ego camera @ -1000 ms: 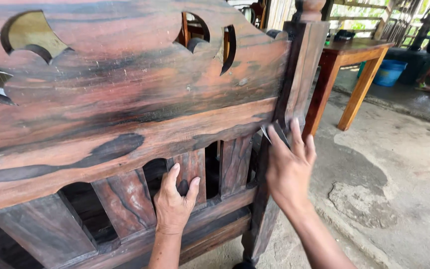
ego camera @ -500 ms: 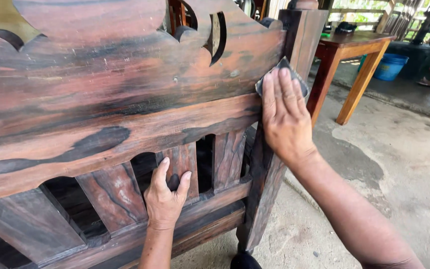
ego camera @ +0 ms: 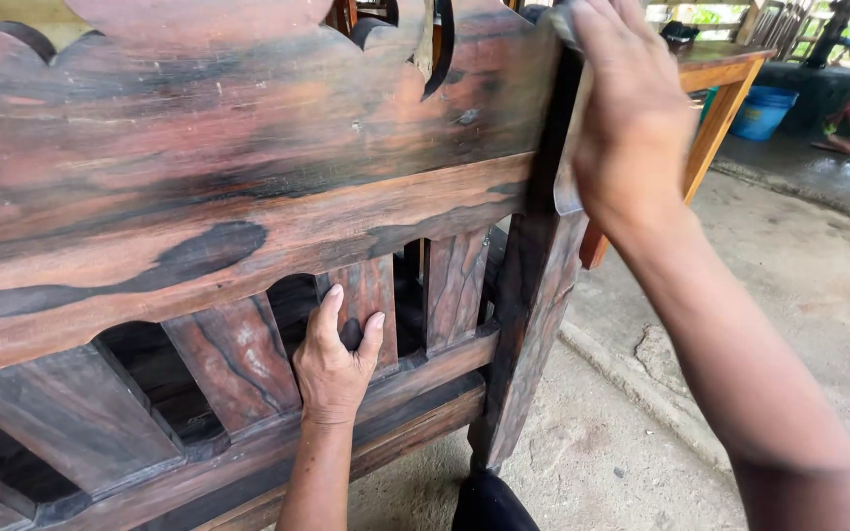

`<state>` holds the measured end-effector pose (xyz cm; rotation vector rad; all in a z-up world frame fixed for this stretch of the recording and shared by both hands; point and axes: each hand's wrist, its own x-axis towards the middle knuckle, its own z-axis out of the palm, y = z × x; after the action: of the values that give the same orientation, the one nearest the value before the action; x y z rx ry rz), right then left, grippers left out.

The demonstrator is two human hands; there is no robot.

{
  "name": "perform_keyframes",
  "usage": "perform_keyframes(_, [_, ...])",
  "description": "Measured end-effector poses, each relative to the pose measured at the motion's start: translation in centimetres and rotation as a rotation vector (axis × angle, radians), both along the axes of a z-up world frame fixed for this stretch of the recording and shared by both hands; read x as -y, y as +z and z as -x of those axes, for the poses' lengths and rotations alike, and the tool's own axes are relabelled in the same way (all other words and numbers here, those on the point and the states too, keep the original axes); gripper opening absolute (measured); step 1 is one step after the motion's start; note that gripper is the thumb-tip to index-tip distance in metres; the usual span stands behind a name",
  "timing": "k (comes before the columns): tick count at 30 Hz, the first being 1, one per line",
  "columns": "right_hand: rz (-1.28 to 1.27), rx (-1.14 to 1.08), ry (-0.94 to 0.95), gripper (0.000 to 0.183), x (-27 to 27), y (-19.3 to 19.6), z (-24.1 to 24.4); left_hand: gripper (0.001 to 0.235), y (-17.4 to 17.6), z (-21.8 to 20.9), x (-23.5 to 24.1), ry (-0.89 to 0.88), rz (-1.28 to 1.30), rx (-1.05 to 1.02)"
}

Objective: The person sands the surface of a dark wooden headboard using a sanding block. They work on the vertical slats, the horizontal frame, and the carved top section, moving the block back and forth to smooth the wood.

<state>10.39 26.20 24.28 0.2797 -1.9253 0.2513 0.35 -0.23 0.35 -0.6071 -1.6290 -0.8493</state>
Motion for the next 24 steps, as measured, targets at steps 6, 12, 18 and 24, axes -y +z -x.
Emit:
perform_keyframes(6, [-0.638,-0.192,-0.417,0.053,-2.2,-6.0,4.6,0.067,-0.1,0.8,-0.2,-0.001,-0.018,0.021])
perform_keyframes(12, [-0.741,-0.02,-0.503,0.058,0.2,-12.6,0.9,0.066,0.4,0.0,0.1,0.006,0.009,0.012])
perform_keyframes(18, [-0.897,0.645,-0.325,0.035,0.1,-8.2,-3.1,0.063,0.2,-0.1,0.1,-0.026,-0.017,0.034])
perform_keyframes(24, [-1.089,0.16,-0.272,0.035,-1.3,-1.6,-1.9,0.062,0.3,-0.3,0.0,-0.024,-0.013,0.041])
